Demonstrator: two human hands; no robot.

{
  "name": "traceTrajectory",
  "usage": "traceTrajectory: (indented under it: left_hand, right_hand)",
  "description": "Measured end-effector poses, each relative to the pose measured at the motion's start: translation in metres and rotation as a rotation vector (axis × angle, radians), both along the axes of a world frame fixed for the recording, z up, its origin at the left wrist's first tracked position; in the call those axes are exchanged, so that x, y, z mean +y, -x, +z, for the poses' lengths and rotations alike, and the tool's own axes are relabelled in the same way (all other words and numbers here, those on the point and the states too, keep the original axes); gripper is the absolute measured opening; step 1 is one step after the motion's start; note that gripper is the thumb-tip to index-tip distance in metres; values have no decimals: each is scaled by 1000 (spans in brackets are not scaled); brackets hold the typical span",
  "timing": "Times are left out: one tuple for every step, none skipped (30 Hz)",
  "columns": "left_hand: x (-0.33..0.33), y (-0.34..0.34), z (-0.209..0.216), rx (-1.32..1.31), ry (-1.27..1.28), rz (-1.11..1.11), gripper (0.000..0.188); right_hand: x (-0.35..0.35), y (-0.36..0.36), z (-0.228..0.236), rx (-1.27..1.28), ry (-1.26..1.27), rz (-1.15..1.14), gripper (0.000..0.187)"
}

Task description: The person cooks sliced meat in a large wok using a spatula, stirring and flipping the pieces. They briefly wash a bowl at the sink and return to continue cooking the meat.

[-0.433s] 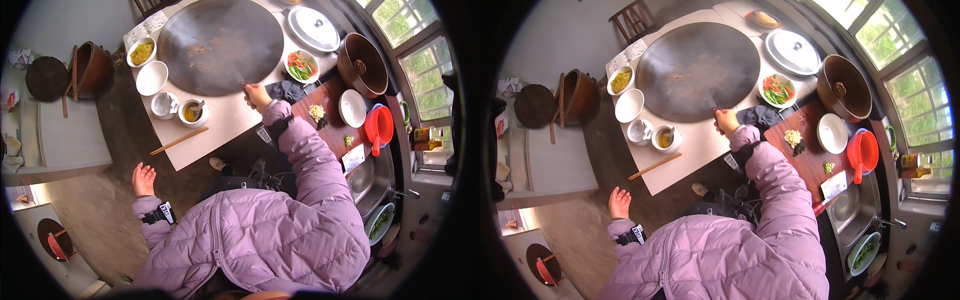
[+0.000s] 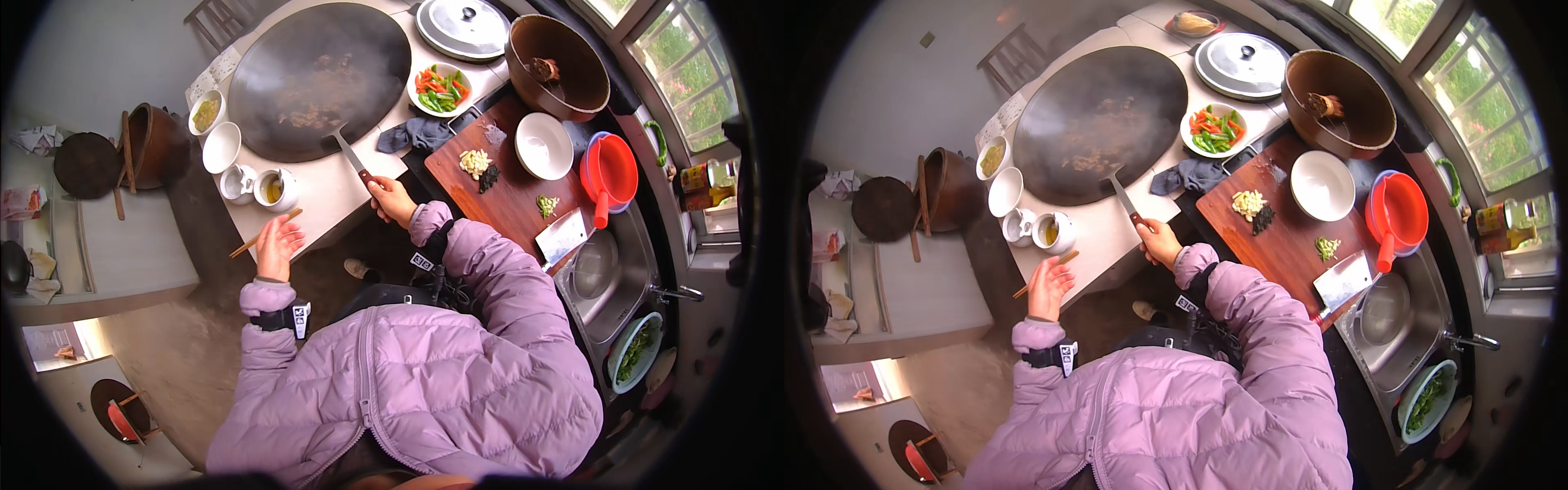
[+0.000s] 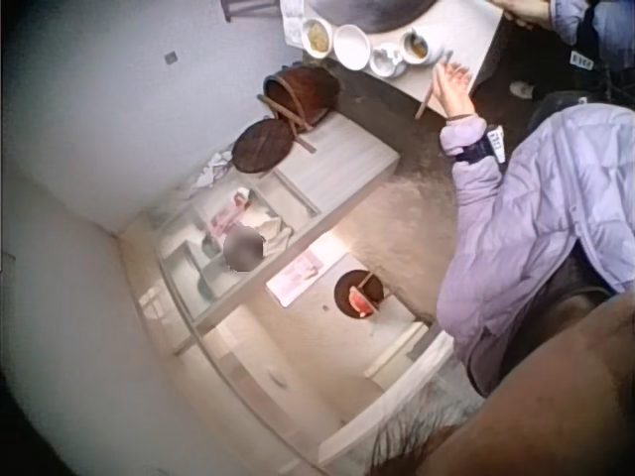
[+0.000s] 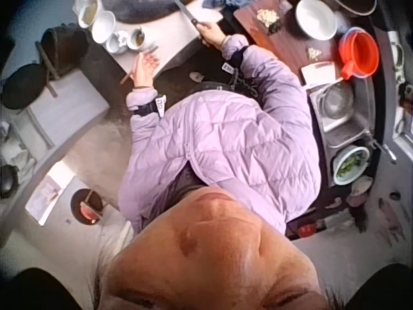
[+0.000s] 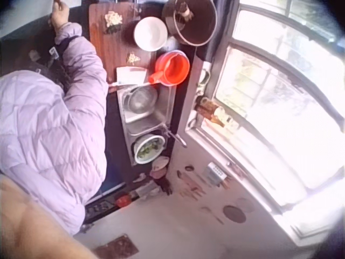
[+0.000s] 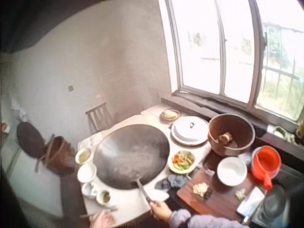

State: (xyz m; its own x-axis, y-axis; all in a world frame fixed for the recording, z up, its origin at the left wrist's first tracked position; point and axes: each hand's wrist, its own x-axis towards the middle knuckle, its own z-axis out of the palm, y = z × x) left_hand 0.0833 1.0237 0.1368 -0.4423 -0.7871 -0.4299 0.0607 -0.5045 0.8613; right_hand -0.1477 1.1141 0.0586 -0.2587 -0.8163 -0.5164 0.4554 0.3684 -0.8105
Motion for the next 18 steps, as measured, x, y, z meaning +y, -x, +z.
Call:
traceTrajectory:
  left_hand:
    - [4,10,2,-25,-10,-18,31]
    - [7,22,2,-11,-4,-77,30]
    - [10,31,1,-32,-11,-112,29]
    - [13,40,3,-24,2,-174,28]
    - [16,46,1,-51,18,-221,26]
    - [17,52,1,-88,4,-259,25]
    - [18,56,1,-91,8,-307,24]
    - [18,59,-1,-105,1,-345,23]
    - [16,61,-1,-118,-4,-384,23]
    - [13,63,-4,-124,-11,-413,23]
    - [9,63,-4,-149,-18,-436,23]
    - [4,62,-7,-135,-30,-460,23]
    - [-2,62,-8,-132,-40,-477,23]
    - [-7,62,-11,-126,-51,-490,23]
    - [-13,61,-13,-115,-58,-508,22]
    - [-18,59,-14,-106,-67,-526,22]
    - [-24,57,-17,-97,-75,-543,22]
    - [-29,56,-18,-107,-93,-567,23]
  right_hand:
    - [3,-1,-3,-20,32,1,34]
    - [6,-2,-6,-20,46,24,35]
    - [9,-4,-9,-42,32,48,35]
    - [12,-6,-12,-71,30,64,36]
    - [15,-9,-16,-99,38,84,36]
    - [19,-11,-19,-127,-28,133,29]
    - [23,-14,-24,-142,-89,169,21]
    - [27,-15,-28,-169,-128,198,20]
    - [32,-16,-32,-199,-156,229,19]
    - [37,-18,-36,-215,-180,263,19]
    - [42,-20,-38,-229,-226,296,20]
    - [45,-22,-41,-254,-253,337,21]
    - [49,-24,-41,-261,-267,379,20]
    - [51,-27,-41,-270,-238,369,20]
    - [52,-29,-38,-268,-256,362,19]
    - [52,-31,-34,-247,-252,312,19]
    - [50,-33,-28,-219,-259,263,19]
    - [46,-33,-20,-195,-267,214,18]
